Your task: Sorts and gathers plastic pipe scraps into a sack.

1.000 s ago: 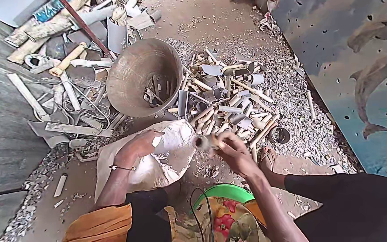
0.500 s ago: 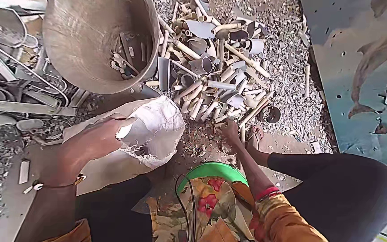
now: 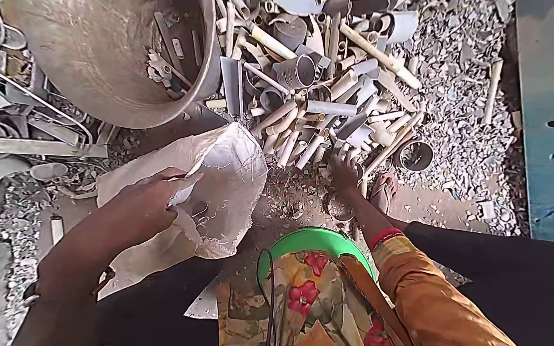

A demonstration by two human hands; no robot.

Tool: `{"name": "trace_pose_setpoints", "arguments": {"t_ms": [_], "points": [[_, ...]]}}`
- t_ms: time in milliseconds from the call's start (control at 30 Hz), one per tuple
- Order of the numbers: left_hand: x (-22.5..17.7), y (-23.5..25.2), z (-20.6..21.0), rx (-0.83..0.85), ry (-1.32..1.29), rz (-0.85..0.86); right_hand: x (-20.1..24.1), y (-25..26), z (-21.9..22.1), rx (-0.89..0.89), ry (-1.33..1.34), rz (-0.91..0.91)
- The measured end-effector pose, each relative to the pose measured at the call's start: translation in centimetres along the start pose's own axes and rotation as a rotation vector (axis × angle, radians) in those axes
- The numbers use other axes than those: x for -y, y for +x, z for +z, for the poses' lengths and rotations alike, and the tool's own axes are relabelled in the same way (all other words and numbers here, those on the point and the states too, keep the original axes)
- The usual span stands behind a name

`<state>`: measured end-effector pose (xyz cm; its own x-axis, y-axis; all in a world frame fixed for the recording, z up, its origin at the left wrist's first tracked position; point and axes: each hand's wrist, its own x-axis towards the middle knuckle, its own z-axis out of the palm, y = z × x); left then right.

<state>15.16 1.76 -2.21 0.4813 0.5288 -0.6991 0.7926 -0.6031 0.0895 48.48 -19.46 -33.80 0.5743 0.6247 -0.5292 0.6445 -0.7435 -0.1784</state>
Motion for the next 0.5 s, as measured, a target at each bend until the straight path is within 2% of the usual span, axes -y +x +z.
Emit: {"name": "trace_pose_setpoints", "arguments": {"t_ms": [67,200,333,433,500], "points": [[-0.2,-0.4,-0.1,0.004,-0.025,-0.007,-0.4,-0.4,-0.6,0.011,-0.017,-0.028],[-0.3,-1.4,0.1,0.022,-0.036,-0.032,-1.0,-1.8,-2.2,-0.023,0.144,-0.03],[-0.2,-2.4,0.5,-0.007,-0.062,-0.023,-1.6,-4.6,-2.9,-0.293,0.462,0.027],[-0.5,-3.3,0.3,-0.044,-0.046,-0.054,2.0,-8.5,-4.1,-0.399,0.876,0.224],[-0.7,-3.7,0.0,-0.061,-0.029,-0.072,6.6,-11.2,-4.1,-0.409,1.054,0.241]]}}
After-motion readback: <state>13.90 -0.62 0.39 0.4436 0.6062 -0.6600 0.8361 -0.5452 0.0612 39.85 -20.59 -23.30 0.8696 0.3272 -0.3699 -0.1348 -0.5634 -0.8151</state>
